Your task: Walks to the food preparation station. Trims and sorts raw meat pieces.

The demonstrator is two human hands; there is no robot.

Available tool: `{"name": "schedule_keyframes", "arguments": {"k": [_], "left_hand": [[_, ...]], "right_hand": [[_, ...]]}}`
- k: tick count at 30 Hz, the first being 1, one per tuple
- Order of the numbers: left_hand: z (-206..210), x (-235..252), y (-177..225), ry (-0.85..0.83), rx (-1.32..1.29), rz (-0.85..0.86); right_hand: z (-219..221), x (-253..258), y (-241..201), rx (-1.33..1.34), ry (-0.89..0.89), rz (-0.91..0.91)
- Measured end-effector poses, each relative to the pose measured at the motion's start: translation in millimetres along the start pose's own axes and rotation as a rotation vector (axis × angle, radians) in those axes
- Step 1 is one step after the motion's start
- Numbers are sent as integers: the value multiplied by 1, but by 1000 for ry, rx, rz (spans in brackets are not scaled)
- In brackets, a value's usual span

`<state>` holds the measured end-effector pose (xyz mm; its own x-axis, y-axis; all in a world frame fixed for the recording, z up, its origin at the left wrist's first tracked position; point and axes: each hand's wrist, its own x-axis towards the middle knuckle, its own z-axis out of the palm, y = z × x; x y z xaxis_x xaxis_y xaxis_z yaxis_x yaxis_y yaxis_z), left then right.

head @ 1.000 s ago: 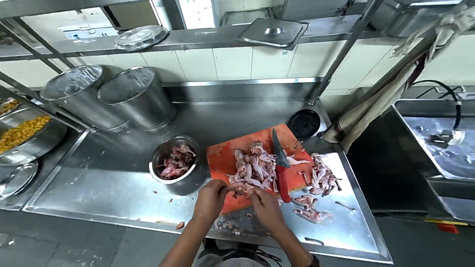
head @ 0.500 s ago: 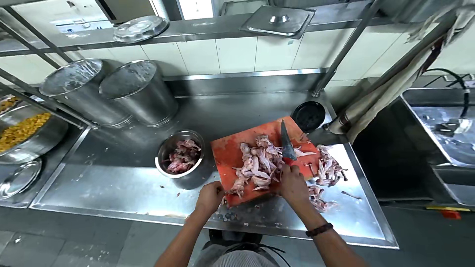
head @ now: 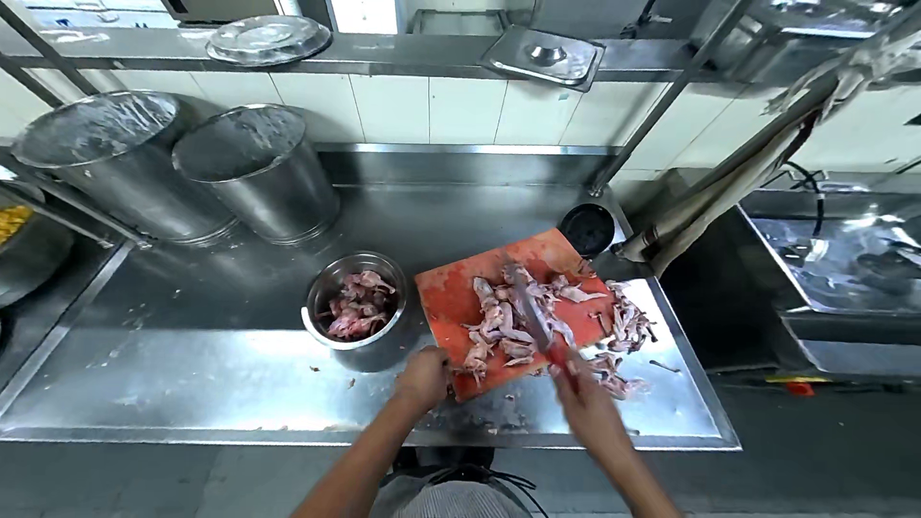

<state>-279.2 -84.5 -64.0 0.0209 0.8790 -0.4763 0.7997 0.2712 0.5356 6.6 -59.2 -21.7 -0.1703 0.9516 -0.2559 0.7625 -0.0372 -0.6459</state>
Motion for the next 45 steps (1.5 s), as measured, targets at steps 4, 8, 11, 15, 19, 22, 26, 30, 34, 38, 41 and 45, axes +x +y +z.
{"name": "schedule_keyframes", "arguments": {"k": [4, 8, 11, 15, 19, 22, 26, 30, 34, 38, 41, 45], "left_hand": [[-2, -2, 5, -43, 61, 28], [-2, -4, 7, -85, 121, 62], [-1, -5, 7, -112, 193, 102], [2, 0, -1, -104, 214, 123], [7, 8, -17, -67, 177, 141], [9, 17, -33, -51, 152, 169], [5, 26, -49, -30, 147, 267], [3, 37, -56, 7, 167, 350], [6, 41, -57, 39, 167, 383], [10, 43, -58, 75, 141, 355], [7, 46, -55, 61, 156, 341], [11, 45, -53, 30, 167, 338]], "right_hand": [[69, -64, -1, 97, -301, 85], [99, -88, 12, -3, -299, 101], [103, -95, 2, -298, -250, 201], [120, -93, 3, -525, -108, 208], [125, -89, -13, -567, -154, 273], [120, -82, -26, -603, -165, 272], [109, -74, -35, -681, -137, 209], [100, -70, -30, -687, -182, 220], [107, -63, -19, -624, -239, 267], [113, -68, -18, -568, -250, 318], [105, -94, -10, -490, -286, 362], [105, -117, 3, -451, -346, 395]]}}
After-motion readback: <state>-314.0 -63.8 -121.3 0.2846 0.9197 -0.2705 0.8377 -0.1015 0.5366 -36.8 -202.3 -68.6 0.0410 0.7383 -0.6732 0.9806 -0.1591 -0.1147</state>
